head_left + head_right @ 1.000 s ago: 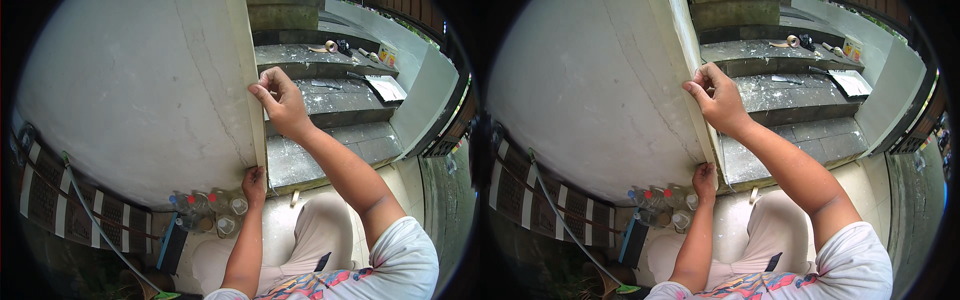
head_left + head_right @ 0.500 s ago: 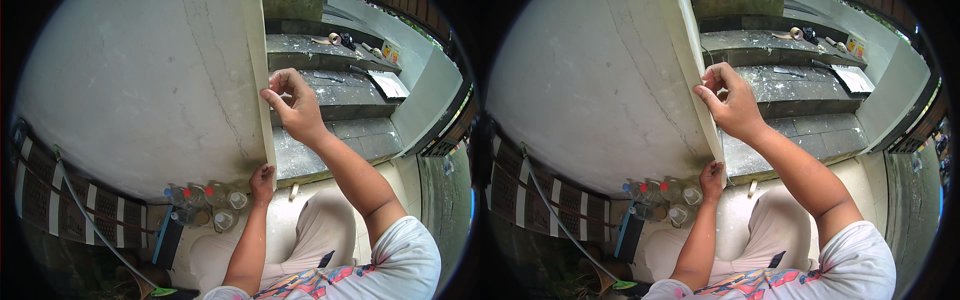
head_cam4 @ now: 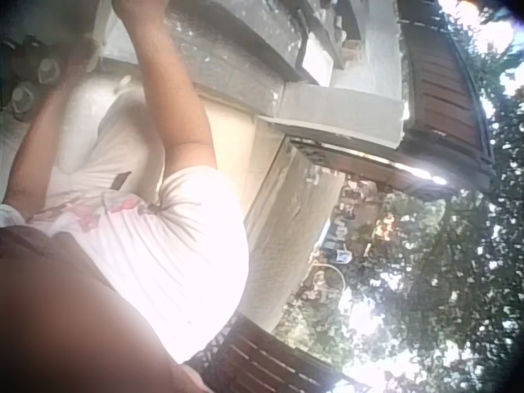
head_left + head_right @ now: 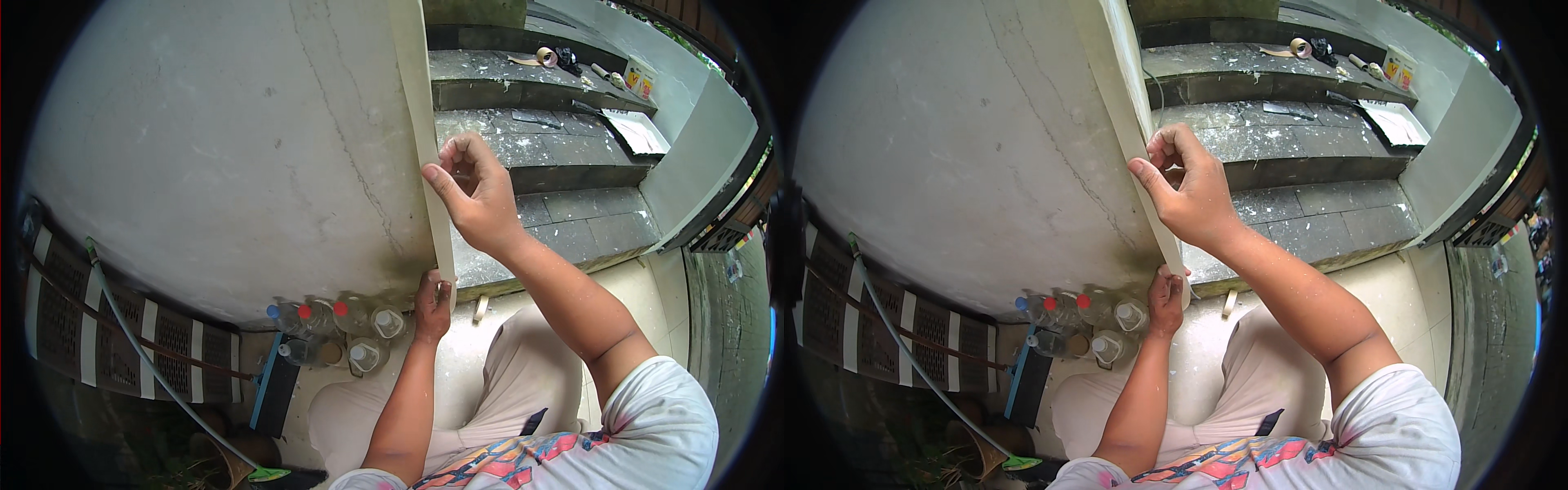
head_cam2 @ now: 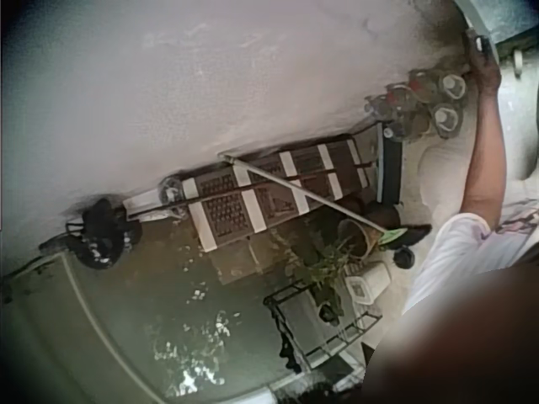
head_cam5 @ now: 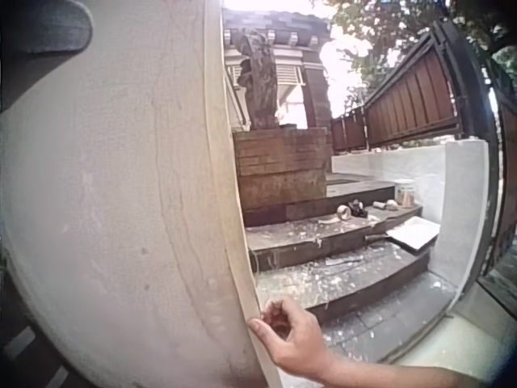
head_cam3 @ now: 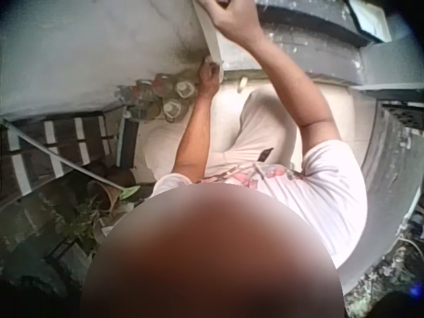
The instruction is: Applying masking tape to the edge of a wall near steps to prepare for painting.
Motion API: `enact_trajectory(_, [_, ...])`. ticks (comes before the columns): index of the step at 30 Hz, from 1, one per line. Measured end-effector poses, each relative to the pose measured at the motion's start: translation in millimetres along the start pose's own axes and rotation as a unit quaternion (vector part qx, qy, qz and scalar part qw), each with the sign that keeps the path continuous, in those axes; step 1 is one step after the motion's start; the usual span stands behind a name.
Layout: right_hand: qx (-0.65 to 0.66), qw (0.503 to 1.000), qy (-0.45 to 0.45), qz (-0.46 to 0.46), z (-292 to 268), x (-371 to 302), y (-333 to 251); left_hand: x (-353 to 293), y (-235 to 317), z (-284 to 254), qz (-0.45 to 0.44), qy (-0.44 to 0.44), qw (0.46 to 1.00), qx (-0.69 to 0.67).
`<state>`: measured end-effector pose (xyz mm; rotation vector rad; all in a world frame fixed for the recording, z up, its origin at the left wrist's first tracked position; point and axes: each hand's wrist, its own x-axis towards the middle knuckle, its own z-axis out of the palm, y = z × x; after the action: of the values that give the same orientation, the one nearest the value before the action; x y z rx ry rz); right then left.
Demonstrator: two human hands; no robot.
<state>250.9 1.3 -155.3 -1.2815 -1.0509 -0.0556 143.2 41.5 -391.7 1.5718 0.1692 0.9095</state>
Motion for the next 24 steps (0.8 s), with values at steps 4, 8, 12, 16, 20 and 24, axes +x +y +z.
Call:
enact_trajectory(4, [0.072,0.997,0.002,0.024,1,-4,3,-8,-1,0,0.009,-0.021,0.999,-0.024])
enact_trajectory(8, [0.104,0.994,-0.005,0.02,3,-8,2,-11,-5,-3,0.015,-0.003,1.0,-0.02])
enact_trajectory(12, [0.037,0.998,0.043,0.006,8,-2,7,-9,-3,1,-0.062,0.025,0.997,-0.026])
enact_trajectory(16, [0.029,0.997,0.065,0.014,10,-1,13,-8,2,7,-0.113,0.074,0.99,-0.032])
enact_trajectory(20, [0.028,0.997,0.061,0.023,9,0,13,-8,-6,6,-0.117,0.1,0.987,-0.039])
enact_trajectory(24, [-0.001,0.998,0.064,0.022,8,0,10,-7,-8,6,-0.091,0.108,0.99,-0.016])
